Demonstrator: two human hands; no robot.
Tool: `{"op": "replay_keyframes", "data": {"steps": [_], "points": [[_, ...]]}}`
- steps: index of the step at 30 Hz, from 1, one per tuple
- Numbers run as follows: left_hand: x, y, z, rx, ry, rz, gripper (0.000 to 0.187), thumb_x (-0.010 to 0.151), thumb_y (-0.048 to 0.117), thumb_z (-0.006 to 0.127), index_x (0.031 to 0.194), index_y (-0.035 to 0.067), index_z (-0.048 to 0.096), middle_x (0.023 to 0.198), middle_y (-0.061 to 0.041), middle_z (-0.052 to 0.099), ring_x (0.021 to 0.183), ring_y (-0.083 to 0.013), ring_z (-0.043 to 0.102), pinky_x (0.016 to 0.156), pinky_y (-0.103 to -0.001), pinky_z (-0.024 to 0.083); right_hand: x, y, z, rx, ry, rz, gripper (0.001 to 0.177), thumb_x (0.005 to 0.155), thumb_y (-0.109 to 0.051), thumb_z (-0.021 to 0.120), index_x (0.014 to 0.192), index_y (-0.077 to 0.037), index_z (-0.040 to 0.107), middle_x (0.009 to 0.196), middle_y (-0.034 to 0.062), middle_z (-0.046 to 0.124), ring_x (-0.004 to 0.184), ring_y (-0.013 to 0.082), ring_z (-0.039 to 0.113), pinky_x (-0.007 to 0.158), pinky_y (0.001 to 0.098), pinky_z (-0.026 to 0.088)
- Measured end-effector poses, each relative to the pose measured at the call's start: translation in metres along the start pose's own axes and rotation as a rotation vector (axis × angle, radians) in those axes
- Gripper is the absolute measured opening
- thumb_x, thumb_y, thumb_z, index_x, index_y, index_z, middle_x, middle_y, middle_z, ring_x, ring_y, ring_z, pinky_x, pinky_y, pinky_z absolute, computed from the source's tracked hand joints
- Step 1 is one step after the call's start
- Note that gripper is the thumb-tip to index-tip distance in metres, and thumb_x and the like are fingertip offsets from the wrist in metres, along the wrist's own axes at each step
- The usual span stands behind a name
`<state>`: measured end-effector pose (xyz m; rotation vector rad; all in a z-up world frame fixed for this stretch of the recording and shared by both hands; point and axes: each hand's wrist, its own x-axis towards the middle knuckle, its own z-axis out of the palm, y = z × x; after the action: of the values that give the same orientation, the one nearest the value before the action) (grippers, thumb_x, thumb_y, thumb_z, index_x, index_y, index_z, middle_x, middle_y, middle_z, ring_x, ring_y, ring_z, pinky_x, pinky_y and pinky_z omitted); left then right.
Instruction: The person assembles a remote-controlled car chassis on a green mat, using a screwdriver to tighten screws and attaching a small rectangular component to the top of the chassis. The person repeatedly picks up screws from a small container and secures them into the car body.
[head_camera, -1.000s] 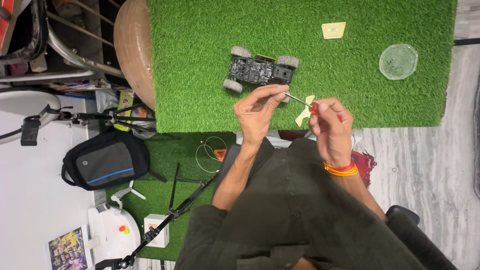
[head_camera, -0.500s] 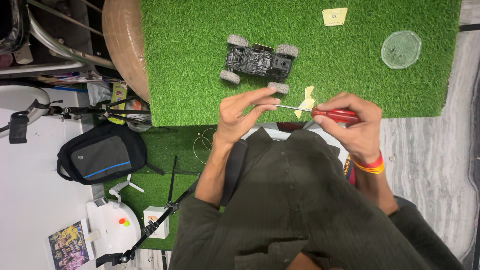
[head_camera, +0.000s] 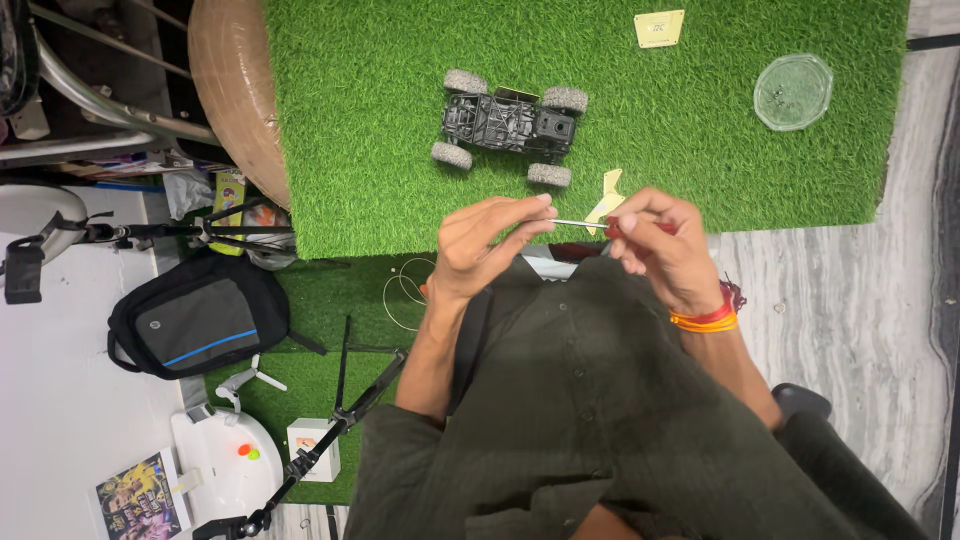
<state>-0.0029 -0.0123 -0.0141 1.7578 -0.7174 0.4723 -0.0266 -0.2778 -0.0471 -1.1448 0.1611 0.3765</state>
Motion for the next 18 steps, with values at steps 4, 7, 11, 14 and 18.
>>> {"op": "replay_keyframes", "data": {"steps": [4, 7, 11, 14, 18], "points": [[-0.01, -0.009, 0.016, -0.187, -0.012, -0.183, 0.05, 0.089, -0.003, 0.083, 0.133, 0.002, 0.061, 0.109, -0.01, 0.078, 0.101, -0.0201, 0.078, 0.091, -0.031, 0.062, 0.001, 0.015, -0.007, 0.189, -0.049, 0.058, 0.013, 0.104, -0.011, 0.068, 0.107, 0.0, 0.063, 0.089, 0.0074, 0.068, 0.073, 0.0091, 0.065, 0.054, 0.0197, 0.044], [-0.014, -0.022, 0.032, -0.317, 0.009, -0.296, 0.063, 0.09, 0.002, 0.085, 0.144, 0.004, 0.053, 0.117, -0.009, 0.076, 0.108, -0.0189, 0.076, 0.097, -0.031, 0.061, 0.0, 0.013, -0.004, 0.179, -0.014, 0.002, 0.013, 0.102, -0.011, 0.069, 0.109, -0.003, 0.061, 0.092, 0.0075, 0.07, 0.074, 0.0092, 0.065, 0.057, 0.0201, 0.045], [0.001, -0.06, 0.044, -0.111, 0.149, -0.413, 0.06, 0.091, 0.01, 0.083, 0.145, 0.005, 0.055, 0.128, -0.011, 0.072, 0.105, -0.0173, 0.074, 0.085, -0.029, 0.061, 0.001, -0.003, 0.007, -0.146, 0.157, -0.29, 0.018, 0.101, -0.005, 0.073, 0.117, -0.002, 0.064, 0.097, 0.0083, 0.072, 0.078, 0.0096, 0.066, 0.068, 0.0211, 0.051], [0.008, -0.077, 0.046, 0.036, 0.153, -0.603, 0.049, 0.093, 0.017, 0.079, 0.137, 0.005, 0.061, 0.129, -0.013, 0.071, 0.089, -0.0151, 0.075, 0.066, -0.029, 0.058, 0.007, -0.02, 0.015, -0.409, 0.264, -0.508, 0.022, 0.102, 0.003, 0.076, 0.121, 0.001, 0.065, 0.108, 0.011, 0.073, 0.091, 0.0119, 0.069, 0.079, 0.0231, 0.056], [0.013, -0.087, 0.06, 0.243, 0.09, -0.56, 0.048, 0.095, 0.026, 0.078, 0.135, 0.005, 0.061, 0.127, -0.015, 0.069, 0.072, -0.013, 0.074, 0.068, -0.031, 0.059, 0.015, -0.039, 0.023, -0.684, 0.3, -0.692, 0.026, 0.103, 0.006, 0.077, 0.123, 0.002, 0.061, 0.114, 0.0125, 0.075, 0.106, 0.0166, 0.075, 0.098, 0.0273, 0.062]]}}
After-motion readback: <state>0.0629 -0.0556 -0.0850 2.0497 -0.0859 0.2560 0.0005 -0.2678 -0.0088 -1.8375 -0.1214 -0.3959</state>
